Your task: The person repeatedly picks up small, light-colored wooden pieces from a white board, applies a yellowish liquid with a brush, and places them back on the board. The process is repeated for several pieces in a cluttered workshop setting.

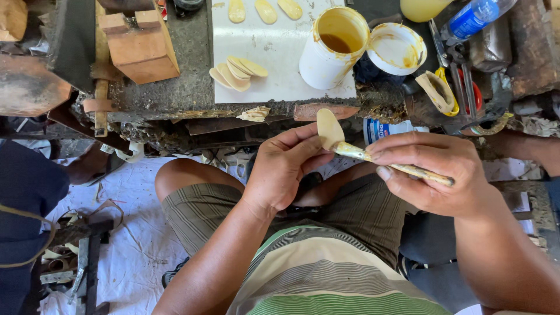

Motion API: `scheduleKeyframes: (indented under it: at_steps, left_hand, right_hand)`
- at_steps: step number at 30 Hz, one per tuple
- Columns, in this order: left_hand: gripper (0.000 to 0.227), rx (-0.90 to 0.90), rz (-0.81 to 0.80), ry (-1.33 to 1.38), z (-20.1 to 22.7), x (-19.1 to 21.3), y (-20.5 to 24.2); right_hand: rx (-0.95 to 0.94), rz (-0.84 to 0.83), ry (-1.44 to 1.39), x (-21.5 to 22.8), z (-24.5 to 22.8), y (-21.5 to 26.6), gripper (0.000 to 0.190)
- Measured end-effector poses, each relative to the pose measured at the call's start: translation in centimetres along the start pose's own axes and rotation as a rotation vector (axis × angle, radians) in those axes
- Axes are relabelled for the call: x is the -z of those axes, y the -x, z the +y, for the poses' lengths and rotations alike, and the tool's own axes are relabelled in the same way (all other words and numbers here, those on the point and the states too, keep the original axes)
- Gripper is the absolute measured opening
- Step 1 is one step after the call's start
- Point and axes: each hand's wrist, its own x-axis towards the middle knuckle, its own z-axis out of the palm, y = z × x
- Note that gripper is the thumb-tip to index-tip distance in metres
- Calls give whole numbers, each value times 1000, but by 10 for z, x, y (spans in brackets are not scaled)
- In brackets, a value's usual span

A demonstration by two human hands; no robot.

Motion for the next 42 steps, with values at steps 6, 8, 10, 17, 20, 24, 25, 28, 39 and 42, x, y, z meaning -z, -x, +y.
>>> scheduleKeyframes:
  at_steps: [6,8,10,17,20,24,25,28,39,42]
  left_hand:
    - [39,-12,20,-116,2,-6,5]
    - [39,-6,9,-131,5,-10,8]
    - [39,-4,19,-111,11,-16,13]
    - [34,5,70,-95,10,-5,8]
    - [36,-9,12,-104,7,-5,6]
    - [30,-45,40,-23,8,10,-1]
    - [31,-39,58,-10,8,13,-4]
    - [31,-35,23,-77,12,6,-1]
    - [39,-302,256,-354,125,45,-77]
    - [43,-405,439,-626,191,46,-127]
  right_hand:
    - [5,75,16,9,5,5,19]
    - [63,142,40,4,11,6,22]
    - [50,62,17,-4,11,-1,21]
    - [23,142,-51,6,31,31,25]
    - [4,165,-64,-3,15,14,28]
    - [-37,129,-138,-5,17,19,25]
    - [-70,151,-119,-3,15,21,18]
    - [-36,256,-63,-12,20,16,21]
    - [-340,280,-194,-39,65,95,26]
    - [-419,324,-242,-51,82,132,34]
